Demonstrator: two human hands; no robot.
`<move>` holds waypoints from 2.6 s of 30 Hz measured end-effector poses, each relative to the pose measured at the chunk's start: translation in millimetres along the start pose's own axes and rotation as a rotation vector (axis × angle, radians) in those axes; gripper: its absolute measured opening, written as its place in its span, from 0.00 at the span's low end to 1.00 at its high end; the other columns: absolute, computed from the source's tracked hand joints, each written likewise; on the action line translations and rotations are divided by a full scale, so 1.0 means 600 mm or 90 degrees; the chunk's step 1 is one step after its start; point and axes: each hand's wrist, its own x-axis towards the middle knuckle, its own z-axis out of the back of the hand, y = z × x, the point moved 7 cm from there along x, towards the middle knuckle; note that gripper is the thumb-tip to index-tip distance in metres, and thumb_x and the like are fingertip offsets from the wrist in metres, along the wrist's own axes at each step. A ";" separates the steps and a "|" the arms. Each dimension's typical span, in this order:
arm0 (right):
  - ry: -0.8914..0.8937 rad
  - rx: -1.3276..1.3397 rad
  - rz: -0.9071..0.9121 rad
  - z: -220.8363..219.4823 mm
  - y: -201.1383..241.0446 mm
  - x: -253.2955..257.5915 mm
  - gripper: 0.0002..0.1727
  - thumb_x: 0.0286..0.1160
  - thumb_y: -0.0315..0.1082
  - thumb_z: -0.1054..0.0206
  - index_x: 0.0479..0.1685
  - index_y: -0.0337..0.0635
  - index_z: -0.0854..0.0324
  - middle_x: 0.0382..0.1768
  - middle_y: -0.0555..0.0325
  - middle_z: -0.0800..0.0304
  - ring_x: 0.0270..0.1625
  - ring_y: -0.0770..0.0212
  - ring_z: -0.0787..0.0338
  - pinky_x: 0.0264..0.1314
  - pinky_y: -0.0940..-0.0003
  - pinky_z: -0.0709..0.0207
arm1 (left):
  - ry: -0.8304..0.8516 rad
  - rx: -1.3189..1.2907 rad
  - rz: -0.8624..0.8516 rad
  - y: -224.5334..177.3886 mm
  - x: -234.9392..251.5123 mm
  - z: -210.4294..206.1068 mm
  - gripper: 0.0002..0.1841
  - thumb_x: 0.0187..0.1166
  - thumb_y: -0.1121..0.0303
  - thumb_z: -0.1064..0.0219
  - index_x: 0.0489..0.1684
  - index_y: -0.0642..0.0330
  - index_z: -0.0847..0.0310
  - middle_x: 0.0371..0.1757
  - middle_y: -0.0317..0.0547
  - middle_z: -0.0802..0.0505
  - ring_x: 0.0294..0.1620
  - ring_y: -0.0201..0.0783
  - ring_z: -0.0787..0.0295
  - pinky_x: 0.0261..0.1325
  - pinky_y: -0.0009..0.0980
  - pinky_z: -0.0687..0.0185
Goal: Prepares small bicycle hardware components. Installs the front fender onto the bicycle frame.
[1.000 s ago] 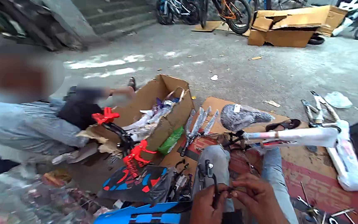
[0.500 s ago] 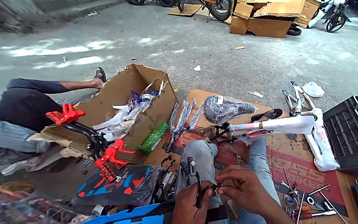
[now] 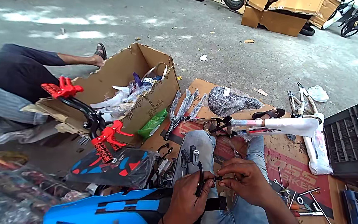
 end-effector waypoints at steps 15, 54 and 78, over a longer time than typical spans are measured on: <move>-0.049 -0.003 0.055 -0.006 -0.017 0.004 0.10 0.72 0.41 0.20 0.45 0.48 0.06 0.43 0.64 0.05 0.31 0.81 0.19 0.30 0.85 0.26 | 0.017 -0.013 0.001 -0.005 0.006 0.004 0.13 0.90 0.58 0.40 0.49 0.53 0.11 0.37 0.34 0.04 0.36 0.27 0.08 0.44 0.32 0.13; -0.188 0.390 -0.055 -0.085 -0.047 -0.039 0.12 0.73 0.32 0.23 0.52 0.40 0.10 0.45 0.58 0.08 0.26 0.77 0.23 0.25 0.81 0.29 | -0.056 -0.069 0.062 0.001 0.000 0.022 0.13 0.90 0.58 0.41 0.48 0.56 0.13 0.37 0.30 0.05 0.34 0.19 0.12 0.38 0.17 0.16; -0.173 0.429 -0.100 -0.086 -0.050 -0.041 0.36 0.71 0.26 0.26 0.82 0.31 0.32 0.44 0.54 0.15 0.27 0.71 0.24 0.26 0.76 0.28 | -0.064 -0.054 0.063 0.003 -0.003 0.015 0.15 0.90 0.56 0.41 0.48 0.55 0.12 0.37 0.29 0.05 0.33 0.19 0.12 0.36 0.16 0.16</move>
